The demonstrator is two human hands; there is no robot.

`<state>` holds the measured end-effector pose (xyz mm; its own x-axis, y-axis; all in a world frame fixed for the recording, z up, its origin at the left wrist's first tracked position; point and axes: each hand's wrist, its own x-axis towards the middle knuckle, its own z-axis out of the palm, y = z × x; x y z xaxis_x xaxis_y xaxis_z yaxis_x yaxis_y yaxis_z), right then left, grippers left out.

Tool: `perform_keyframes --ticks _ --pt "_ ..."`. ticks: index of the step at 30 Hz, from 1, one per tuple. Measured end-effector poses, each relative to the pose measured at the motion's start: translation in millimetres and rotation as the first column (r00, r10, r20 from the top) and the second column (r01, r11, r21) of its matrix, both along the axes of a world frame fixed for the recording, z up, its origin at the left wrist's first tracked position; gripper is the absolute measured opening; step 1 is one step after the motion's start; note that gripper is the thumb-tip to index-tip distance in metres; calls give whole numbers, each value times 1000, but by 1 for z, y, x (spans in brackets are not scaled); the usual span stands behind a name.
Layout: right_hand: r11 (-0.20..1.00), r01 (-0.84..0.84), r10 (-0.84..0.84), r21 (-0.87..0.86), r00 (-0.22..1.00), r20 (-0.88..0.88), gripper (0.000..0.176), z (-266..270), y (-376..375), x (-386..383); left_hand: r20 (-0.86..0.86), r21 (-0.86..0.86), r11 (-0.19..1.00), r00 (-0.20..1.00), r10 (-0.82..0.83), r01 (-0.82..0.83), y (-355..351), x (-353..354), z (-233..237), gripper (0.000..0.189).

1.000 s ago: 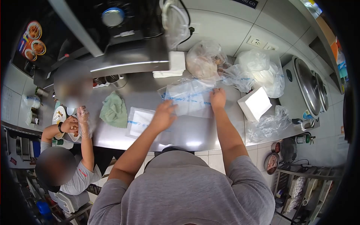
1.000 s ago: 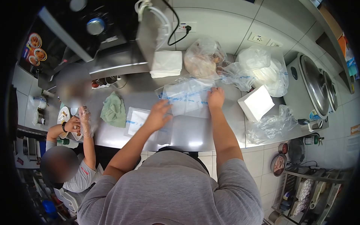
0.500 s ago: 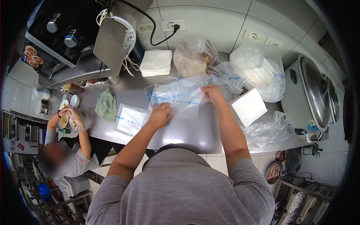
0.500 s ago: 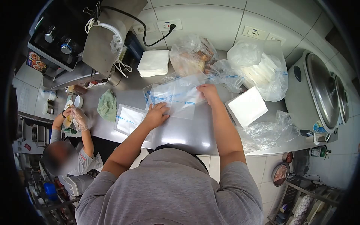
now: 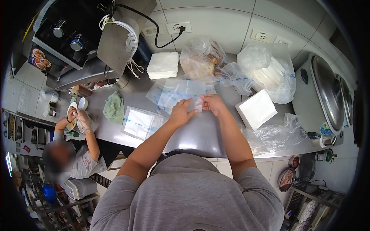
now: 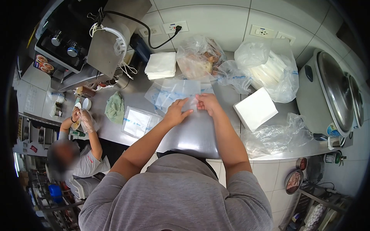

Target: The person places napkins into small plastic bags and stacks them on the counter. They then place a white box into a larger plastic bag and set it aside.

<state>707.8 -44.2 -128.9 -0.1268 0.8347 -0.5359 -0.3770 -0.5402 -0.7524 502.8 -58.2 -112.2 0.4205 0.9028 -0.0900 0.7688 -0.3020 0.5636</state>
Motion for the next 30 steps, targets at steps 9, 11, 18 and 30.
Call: perform_keyframes --ticks 9,11,18,30 --pt "954 229 -273 192 929 249 29 16 -23 5 -197 175 980 972 129 -94 21 -10 -14 66" --pt "946 198 -263 257 932 248 34 10 -21 0 198 329 944 979 -46 -22 19 7 2 61" --pt "945 161 -250 286 918 309 37 17 -20 0 708 -458 889 608 360 6 13 44 13 38" --pt "579 509 -691 637 721 51 51 120 -80 45 652 200 755 660 374 -624 41 0 19 34"
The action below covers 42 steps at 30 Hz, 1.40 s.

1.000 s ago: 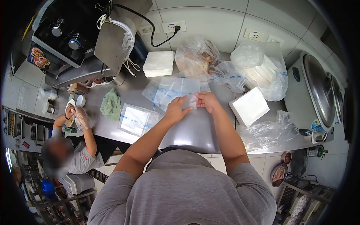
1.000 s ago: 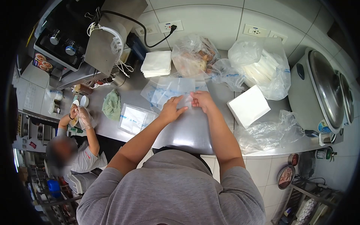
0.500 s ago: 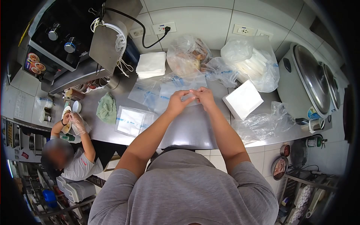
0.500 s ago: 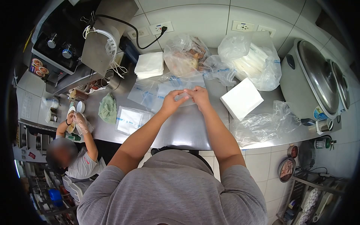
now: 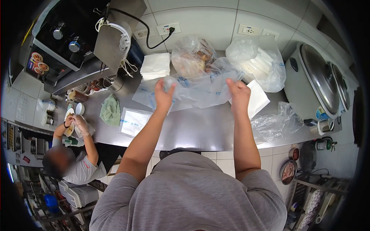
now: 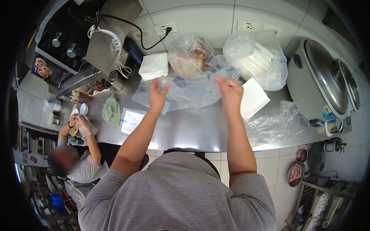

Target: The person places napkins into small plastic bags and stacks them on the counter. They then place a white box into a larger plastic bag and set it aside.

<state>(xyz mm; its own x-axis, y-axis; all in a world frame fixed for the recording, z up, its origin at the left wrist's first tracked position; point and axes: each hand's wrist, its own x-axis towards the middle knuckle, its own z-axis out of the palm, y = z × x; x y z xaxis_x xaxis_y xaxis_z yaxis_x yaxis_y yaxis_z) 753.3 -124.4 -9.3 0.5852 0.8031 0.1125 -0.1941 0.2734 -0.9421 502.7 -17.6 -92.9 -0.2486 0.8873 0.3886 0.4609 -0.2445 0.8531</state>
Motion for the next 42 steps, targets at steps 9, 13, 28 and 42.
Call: perform_keyframes --ticks 9,13,28,42 --pt "981 -159 147 -116 984 -102 53 -7 -26 -63 740 -88 493 388 -549 866 -75 42 70 43" --pt "913 -172 282 -371 921 268 42 -22 -43 -26 270 -193 634 662 -699 749 -61 3 57 27" --pt "886 304 204 -350 422 883 11 -72 -55 63 -205 86 888 880 -429 452 -84 -12 105 39" --pt "243 -846 970 -475 198 144 17 31 -124 -71 -190 -113 937 919 -346 330 -69 -29 82 53"
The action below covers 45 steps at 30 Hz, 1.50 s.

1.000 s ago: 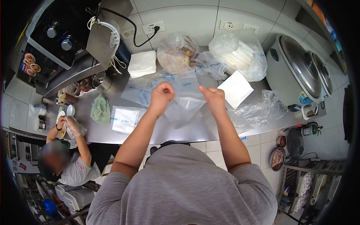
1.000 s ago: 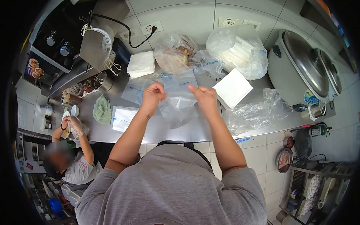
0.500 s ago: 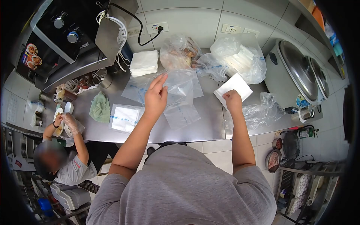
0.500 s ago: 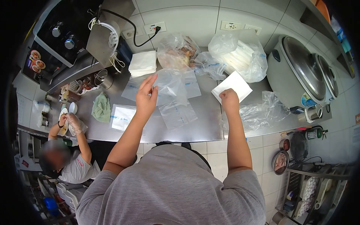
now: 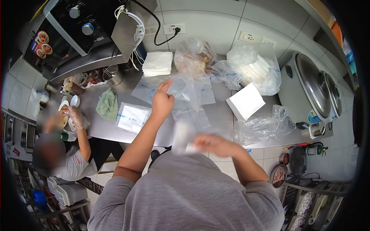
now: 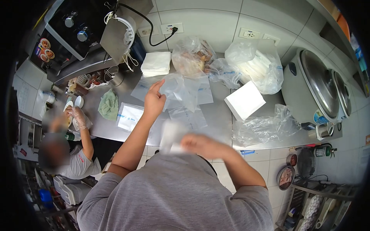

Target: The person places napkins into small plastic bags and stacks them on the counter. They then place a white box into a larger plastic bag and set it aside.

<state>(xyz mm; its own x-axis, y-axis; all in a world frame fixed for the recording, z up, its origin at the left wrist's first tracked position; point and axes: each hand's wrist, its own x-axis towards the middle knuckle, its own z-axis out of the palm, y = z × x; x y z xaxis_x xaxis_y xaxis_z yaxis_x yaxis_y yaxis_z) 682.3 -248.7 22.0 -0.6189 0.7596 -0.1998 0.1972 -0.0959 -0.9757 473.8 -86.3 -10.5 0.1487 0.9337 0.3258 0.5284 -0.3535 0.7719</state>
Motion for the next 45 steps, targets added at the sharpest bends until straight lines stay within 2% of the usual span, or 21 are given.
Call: perform_keyframes --ticks 1,8,10,11,12,14,16,17,18,19,23,26,30,32,33,35,38,42,43,44,45 --pt "979 -203 201 -28 977 -72 22 6 -8 -12 -9 -19 1000 1000 -18 18 1 1 -2 55" --pt "959 -215 223 185 975 -21 44 -10 -5 -35 -21 -156 987 999 -49 45 4 -4 -3 65" --pt "945 226 -243 237 969 47 37 -15 8 -21 -142 -50 999 990 -24 17 9 -9 -18 68" --pt "835 550 -514 -9 775 -369 32 -12 16 -7 -261 54 998 965 3 12 13 -11 -27 71" --pt "639 676 -714 -367 344 -610 28 -7 25 3 -257 57 998 966 13 2 12 -10 -25 71" --pt "252 960 -656 -122 77 -751 28 59 35 -11 -228 -55 992 966 -119 110 3 1 -17 74" --pt "-74 760 -927 646 186 -325 29 11 34 -32 -144 -98 977 969 -203 190 -17 21 17 68" --pt "64 672 -596 738 619 -512 34 36 47 -49 -60 -130 953 957 -284 275 -23 26 30 62" --pt "321 422 -559 848 807 -191 54 22 47 -48 81 -187 905 924 -373 381 -23 27 35 51" --pt "505 465 -562 727 817 -132 60 14 49 -59 31 -168 895 910 -414 413 -26 23 39 48" --pt "489 617 -547 617 767 -335 59 -5 68 -54 -298 -18 887 844 -445 462 -38 21 36 50" --pt "671 738 -630 72 619 -468 48 -5 70 -56 -107 63 962 960 -257 264 -41 19 41 64" --pt "708 681 -601 185 720 -347 41 -46 77 -57 -215 57 903 889 -405 426 -51 24 40 78" --pt "492 673 -863 -552 459 -210 42 -43 89 -54 -338 -106 821 756 -561 561 -72 35 53 82" --pt "416 585 -897 -696 392 -206 42 -49 98 -48 -338 -108 820 755 -562 563 -79 40 55 82" --pt "539 489 -830 -686 447 -334 42 -57 108 -34 -331 -324 586 491 -806 743 -92 48 58 86" --pt "794 454 -607 -404 630 -485 43 -60 99 -16 -174 -378 439 403 -898 815 -106 52 67 84" --pt "874 158 -61 460 974 -219 45 -35 79 13 122 131 791 782 -611 597 -56 2 68 62" --pt "990 105 -112 95 990 80 54 -39 89 10 123 160 883 879 -461 441 -41 -14 60 59" --pt "990 113 -119 83 990 81 54 -47 75 11 322 -69 913 875 -362 403 -35 -24 50 61" --pt "985 169 -173 -36 955 -242 56 -54 60 13 482 -284 882 851 -208 377 -24 -31 40 66"
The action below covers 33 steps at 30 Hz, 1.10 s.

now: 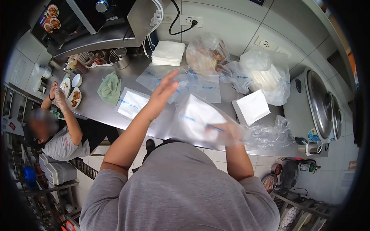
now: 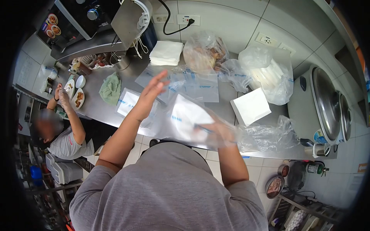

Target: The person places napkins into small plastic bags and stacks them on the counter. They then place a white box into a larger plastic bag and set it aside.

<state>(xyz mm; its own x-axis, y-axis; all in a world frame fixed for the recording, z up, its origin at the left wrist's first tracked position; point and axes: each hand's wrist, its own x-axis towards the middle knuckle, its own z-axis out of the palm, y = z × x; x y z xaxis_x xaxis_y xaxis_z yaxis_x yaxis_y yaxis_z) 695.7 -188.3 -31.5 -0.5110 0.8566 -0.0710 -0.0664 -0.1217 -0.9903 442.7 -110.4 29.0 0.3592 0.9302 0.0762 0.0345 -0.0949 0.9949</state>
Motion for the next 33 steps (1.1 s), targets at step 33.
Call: perform_keyframes --ticks 33 --pt "959 217 -190 -180 969 156 18 -49 23 -77 -11 -569 806 981 193 -165 28 -172 -84 35"
